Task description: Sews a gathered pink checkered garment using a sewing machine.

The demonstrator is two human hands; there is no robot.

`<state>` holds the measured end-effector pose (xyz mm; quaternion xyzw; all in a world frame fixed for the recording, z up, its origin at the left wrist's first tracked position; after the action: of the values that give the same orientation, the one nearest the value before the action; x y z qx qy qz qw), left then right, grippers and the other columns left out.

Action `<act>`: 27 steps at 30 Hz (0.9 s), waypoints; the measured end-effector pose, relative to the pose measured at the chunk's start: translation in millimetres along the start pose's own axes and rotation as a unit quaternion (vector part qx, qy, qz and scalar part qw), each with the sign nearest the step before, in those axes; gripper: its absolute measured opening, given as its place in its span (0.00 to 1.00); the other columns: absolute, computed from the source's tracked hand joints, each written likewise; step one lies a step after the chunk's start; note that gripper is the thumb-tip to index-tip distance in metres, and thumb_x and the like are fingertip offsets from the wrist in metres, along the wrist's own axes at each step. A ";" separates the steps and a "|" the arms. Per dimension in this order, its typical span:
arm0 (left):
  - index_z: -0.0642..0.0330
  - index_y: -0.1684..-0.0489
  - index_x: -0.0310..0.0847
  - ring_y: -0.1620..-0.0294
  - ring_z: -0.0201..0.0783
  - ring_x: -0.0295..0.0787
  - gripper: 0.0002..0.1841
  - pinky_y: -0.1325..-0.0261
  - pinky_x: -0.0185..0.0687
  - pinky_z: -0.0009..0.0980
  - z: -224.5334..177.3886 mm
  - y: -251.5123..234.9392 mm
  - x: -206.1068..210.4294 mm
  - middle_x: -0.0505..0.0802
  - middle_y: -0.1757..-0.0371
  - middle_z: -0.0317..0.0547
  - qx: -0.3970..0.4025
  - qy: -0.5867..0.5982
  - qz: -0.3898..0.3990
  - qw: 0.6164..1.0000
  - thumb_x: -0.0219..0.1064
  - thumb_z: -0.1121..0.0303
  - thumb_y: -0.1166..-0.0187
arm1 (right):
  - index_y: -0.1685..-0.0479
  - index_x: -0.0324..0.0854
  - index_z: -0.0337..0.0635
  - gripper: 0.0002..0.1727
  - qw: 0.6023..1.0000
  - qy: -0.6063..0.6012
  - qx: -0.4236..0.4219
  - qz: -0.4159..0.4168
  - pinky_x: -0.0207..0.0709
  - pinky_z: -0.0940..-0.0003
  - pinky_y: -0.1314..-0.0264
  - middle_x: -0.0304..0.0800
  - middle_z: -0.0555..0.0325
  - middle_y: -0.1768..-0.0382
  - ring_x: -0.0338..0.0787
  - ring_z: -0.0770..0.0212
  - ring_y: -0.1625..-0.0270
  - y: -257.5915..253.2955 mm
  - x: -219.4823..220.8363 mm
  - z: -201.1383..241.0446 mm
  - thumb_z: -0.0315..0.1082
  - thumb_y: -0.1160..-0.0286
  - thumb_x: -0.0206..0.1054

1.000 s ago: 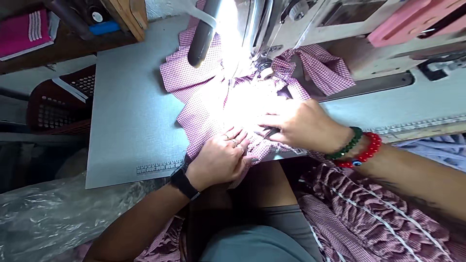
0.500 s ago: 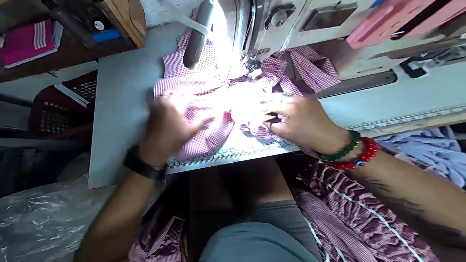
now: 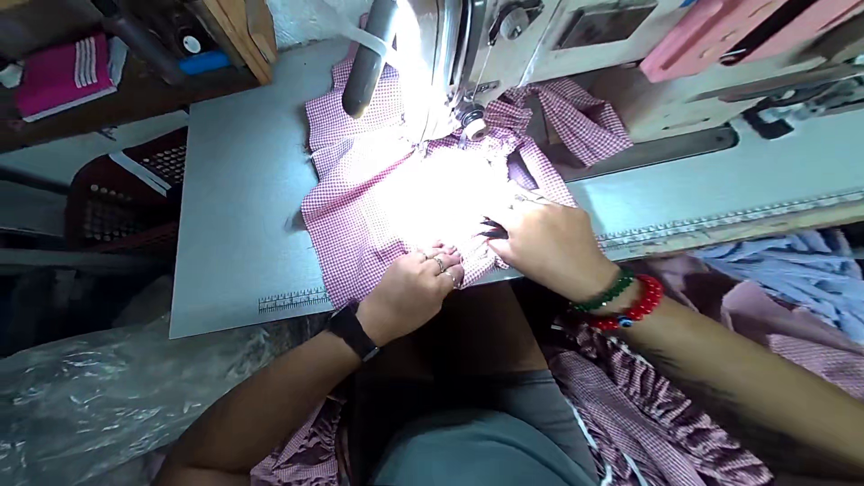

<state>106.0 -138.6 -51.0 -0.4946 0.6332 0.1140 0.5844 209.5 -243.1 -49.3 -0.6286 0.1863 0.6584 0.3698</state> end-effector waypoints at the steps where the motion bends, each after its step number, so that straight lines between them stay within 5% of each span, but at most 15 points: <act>1: 0.65 0.58 0.92 0.37 0.46 0.94 0.12 0.31 0.85 0.39 2.8 -1.1 0.2 0.97 0.47 0.52 -0.002 -0.008 0.001 1.000 0.59 0.79 0.21 | 0.60 0.91 0.42 0.11 1.000 0.002 -0.005 -0.007 0.79 0.40 0.71 0.90 0.44 0.67 0.93 0.35 0.54 -2.6 -0.1 0.1 0.37 0.37 0.75; 6: 0.65 0.57 0.93 0.38 0.46 0.94 0.11 0.35 0.87 0.39 16.3 -8.2 -0.4 0.97 0.46 0.53 -0.022 -0.021 0.018 0.999 0.61 0.78 0.22 | 0.58 0.91 0.44 0.11 0.999 -0.024 -0.011 -0.033 0.74 0.40 0.75 0.89 0.44 0.67 0.91 0.37 0.62 -15.8 1.2 -4.8 0.39 0.36 0.72; 8: 0.64 0.57 0.93 0.38 0.46 0.94 0.11 0.37 0.87 0.39 21.4 -12.3 -1.3 0.97 0.45 0.52 -0.033 -0.029 0.024 0.999 0.63 0.77 0.24 | 0.52 0.92 0.46 0.14 0.999 -0.031 -0.005 -0.032 0.79 0.37 0.69 0.93 0.43 0.58 0.93 0.35 0.53 -21.4 1.8 -8.1 0.42 0.32 0.72; 16: 0.65 0.56 0.92 0.40 0.47 0.95 0.11 0.44 0.90 0.41 50.6 -24.4 -0.6 0.95 0.41 0.53 -0.071 -0.035 0.010 0.997 0.61 0.77 0.21 | 0.36 0.89 0.50 0.18 0.999 -0.039 -0.007 -0.027 0.82 0.33 0.54 0.93 0.47 0.39 0.93 0.38 0.43 -47.1 8.4 -17.0 0.39 0.24 0.69; 19: 0.66 0.54 0.93 0.36 0.49 0.92 0.11 0.35 0.86 0.43 59.0 -29.8 -3.0 0.94 0.39 0.54 -0.059 -0.024 0.002 0.998 0.63 0.78 0.24 | 0.40 0.90 0.54 0.17 0.999 -0.018 0.031 0.003 0.78 0.33 0.65 0.94 0.44 0.57 0.93 0.35 0.55 -66.9 17.0 -28.0 0.43 0.24 0.69; 27: 0.69 0.55 0.92 0.30 0.53 0.87 0.09 0.22 0.76 0.47 84.0 -41.3 -11.7 0.94 0.40 0.57 -0.038 -0.003 -0.040 0.998 0.64 0.80 0.22 | 0.36 0.91 0.60 0.20 0.997 -0.056 0.045 -0.001 0.79 0.29 0.53 0.95 0.42 0.47 0.92 0.33 0.44 -93.2 14.0 -34.7 0.40 0.28 0.72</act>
<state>188.1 -92.2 -47.6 -0.5411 0.6061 0.1166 0.5712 301.6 -203.0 -47.2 -0.5734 0.1936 0.6832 0.4086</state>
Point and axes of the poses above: each hand's wrist, its own y-axis away from the middle knuckle, its own x-axis out of the palm, z = x × y, the point moved 9 cm from there along -y, towards the middle knuckle
